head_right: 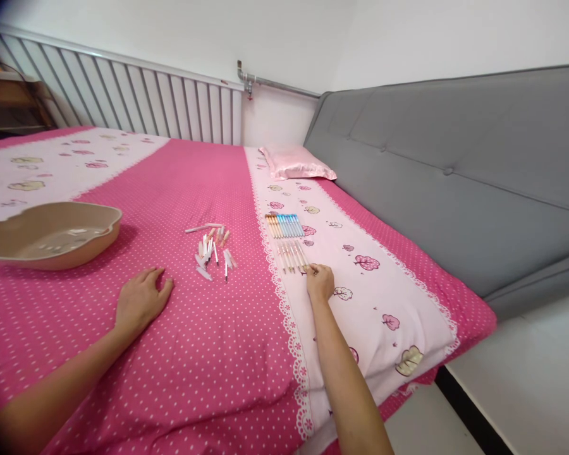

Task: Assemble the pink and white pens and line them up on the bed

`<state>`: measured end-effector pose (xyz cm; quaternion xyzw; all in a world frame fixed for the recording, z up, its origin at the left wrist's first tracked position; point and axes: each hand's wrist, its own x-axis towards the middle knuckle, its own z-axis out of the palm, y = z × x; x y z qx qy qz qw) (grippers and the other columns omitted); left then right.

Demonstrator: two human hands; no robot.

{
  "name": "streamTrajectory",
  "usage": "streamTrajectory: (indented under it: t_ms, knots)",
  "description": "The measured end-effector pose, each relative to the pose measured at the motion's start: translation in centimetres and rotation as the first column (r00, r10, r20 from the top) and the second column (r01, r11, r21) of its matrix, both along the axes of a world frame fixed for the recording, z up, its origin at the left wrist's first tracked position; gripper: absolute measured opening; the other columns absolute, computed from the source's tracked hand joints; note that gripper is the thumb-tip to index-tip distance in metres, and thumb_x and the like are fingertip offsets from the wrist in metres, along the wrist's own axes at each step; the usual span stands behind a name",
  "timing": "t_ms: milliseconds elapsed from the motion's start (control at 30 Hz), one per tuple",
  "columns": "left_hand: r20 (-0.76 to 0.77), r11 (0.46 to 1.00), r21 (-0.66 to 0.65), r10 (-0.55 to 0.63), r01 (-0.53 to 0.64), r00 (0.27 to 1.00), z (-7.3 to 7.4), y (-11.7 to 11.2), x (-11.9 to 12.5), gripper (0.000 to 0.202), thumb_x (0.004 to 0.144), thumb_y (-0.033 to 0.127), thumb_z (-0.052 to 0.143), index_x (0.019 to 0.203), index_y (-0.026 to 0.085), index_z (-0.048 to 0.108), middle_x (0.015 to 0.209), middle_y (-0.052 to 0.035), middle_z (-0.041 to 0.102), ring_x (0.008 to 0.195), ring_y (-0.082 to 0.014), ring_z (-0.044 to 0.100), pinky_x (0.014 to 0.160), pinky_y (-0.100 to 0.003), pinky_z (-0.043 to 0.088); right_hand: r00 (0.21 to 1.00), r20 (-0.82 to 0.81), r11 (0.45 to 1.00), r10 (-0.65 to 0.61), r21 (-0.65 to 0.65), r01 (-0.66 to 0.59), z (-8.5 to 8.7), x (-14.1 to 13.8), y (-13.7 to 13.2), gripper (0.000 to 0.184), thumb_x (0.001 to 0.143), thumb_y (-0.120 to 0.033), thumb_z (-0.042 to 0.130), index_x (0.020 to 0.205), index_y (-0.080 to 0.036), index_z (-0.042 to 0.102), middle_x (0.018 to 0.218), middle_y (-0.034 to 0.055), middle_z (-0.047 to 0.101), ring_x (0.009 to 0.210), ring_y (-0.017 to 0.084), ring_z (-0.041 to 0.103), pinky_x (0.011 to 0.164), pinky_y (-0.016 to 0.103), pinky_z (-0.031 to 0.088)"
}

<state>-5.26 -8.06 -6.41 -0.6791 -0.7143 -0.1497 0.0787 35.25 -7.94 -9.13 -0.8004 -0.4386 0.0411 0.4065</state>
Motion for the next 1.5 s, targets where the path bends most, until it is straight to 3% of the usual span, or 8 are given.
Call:
streamTrajectory:
  t_ms: [333, 700, 900, 1000, 1133, 1333, 1433, 1500]
  knots:
    - [0.009, 1.000, 0.009, 0.000, 0.000, 1.000, 0.2, -0.2, 0.1, 0.059, 0.086, 0.045, 0.031, 0.123, 0.008, 0.057, 0.128, -0.0162, 0.056, 0.118, -0.0300, 0.050, 0.102, -0.041, 0.035, 1.000, -0.018, 1.000, -0.004, 0.012, 0.004, 0.0, 0.0, 0.0, 0.029, 0.075, -0.034, 0.053, 0.087, -0.017, 0.073, 0.098, 0.0109, 0.066, 0.086, 0.023, 0.059, 0.078, 0.033, 0.042]
    - [0.029, 1.000, 0.024, -0.007, 0.006, 1.000, 0.1, -0.3, 0.0, 0.057, 0.086, 0.043, 0.032, 0.122, 0.006, 0.058, 0.127, -0.0176, 0.057, 0.118, -0.0307, 0.051, 0.102, -0.041, 0.035, 0.988, -0.104, 0.988, -0.112, 0.098, 0.123, 0.0, -0.3, 0.1, 0.035, 0.079, -0.039, 0.043, 0.086, -0.014, 0.066, 0.095, 0.0157, 0.064, 0.090, 0.027, 0.055, 0.084, 0.038, 0.039]
    - [0.060, 1.000, 0.028, -0.006, 0.005, 0.998, 0.1, -0.7, 0.0, 0.055, 0.086, 0.040, 0.034, 0.122, 0.006, 0.057, 0.128, -0.0179, 0.056, 0.118, -0.0306, 0.050, 0.103, -0.041, 0.035, 0.960, -0.227, 0.966, -0.162, 0.160, 0.200, 2.1, -0.8, 0.4, 0.028, 0.075, -0.036, 0.048, 0.086, -0.015, 0.062, 0.092, 0.0127, 0.065, 0.083, 0.024, 0.056, 0.082, 0.038, 0.040]
    - [0.073, 0.999, 0.031, -0.009, 0.007, 0.997, 0.0, -0.8, 0.0, 0.054, 0.086, 0.040, 0.035, 0.123, 0.006, 0.057, 0.128, -0.0180, 0.056, 0.118, -0.0308, 0.050, 0.102, -0.042, 0.035, 0.962, -0.256, 0.953, -0.095, 0.257, 0.163, 4.6, -3.0, 1.3, 0.031, 0.076, -0.039, 0.049, 0.092, -0.016, 0.061, 0.098, 0.0102, 0.064, 0.079, 0.020, 0.056, 0.081, 0.035, 0.041]
    - [0.085, 1.000, 0.020, -0.008, 0.007, 0.996, -0.1, -1.0, -0.1, 0.055, 0.087, 0.039, 0.035, 0.125, 0.006, 0.055, 0.129, -0.0186, 0.055, 0.120, -0.0316, 0.049, 0.102, -0.043, 0.035, 0.964, -0.247, 0.913, 0.094, 0.409, 0.016, 8.9, -8.3, 3.6, 0.035, 0.080, -0.046, 0.048, 0.098, -0.018, 0.059, 0.101, 0.0056, 0.064, 0.083, 0.016, 0.057, 0.081, 0.030, 0.043]
    - [0.100, 1.000, 0.020, -0.021, 0.019, 0.995, -0.1, -1.2, -0.2, 0.054, 0.087, 0.038, 0.036, 0.125, 0.005, 0.054, 0.130, -0.0201, 0.054, 0.120, -0.0324, 0.048, 0.103, -0.044, 0.034, 0.828, -0.296, 0.724, 0.476, 0.666, -0.178, 15.3, -17.9, 6.1, 0.029, 0.080, -0.045, 0.054, 0.093, -0.018, 0.056, 0.093, 0.0024, 0.059, 0.072, 0.011, 0.054, 0.070, 0.027, 0.045]
    - [0.105, 1.000, 0.010, -0.013, 0.012, 0.994, -0.2, -1.2, -0.2, 0.053, 0.087, 0.038, 0.037, 0.126, 0.007, 0.053, 0.132, -0.0194, 0.052, 0.121, -0.0328, 0.048, 0.103, -0.045, 0.034, 0.745, -0.329, 0.690, 0.581, 0.683, -0.237, 16.4, -21.5, 6.3, 0.026, 0.082, -0.043, 0.053, 0.092, -0.019, 0.055, 0.089, 0.0010, 0.058, 0.072, 0.010, 0.054, 0.067, 0.025, 0.045]
    - [0.126, 1.000, -0.001, -0.002, 0.002, 0.992, -0.3, -1.3, -0.3, 0.054, 0.087, 0.040, 0.037, 0.127, 0.007, 0.052, 0.134, -0.0192, 0.050, 0.122, -0.0333, 0.047, 0.104, -0.045, 0.034, 0.714, -0.339, 0.683, 0.612, 0.682, -0.262, 16.0, -22.9, 6.4, 0.027, 0.082, -0.044, 0.052, 0.093, -0.019, 0.054, 0.090, 0.0014, 0.057, 0.075, 0.010, 0.054, 0.069, 0.025, 0.045]
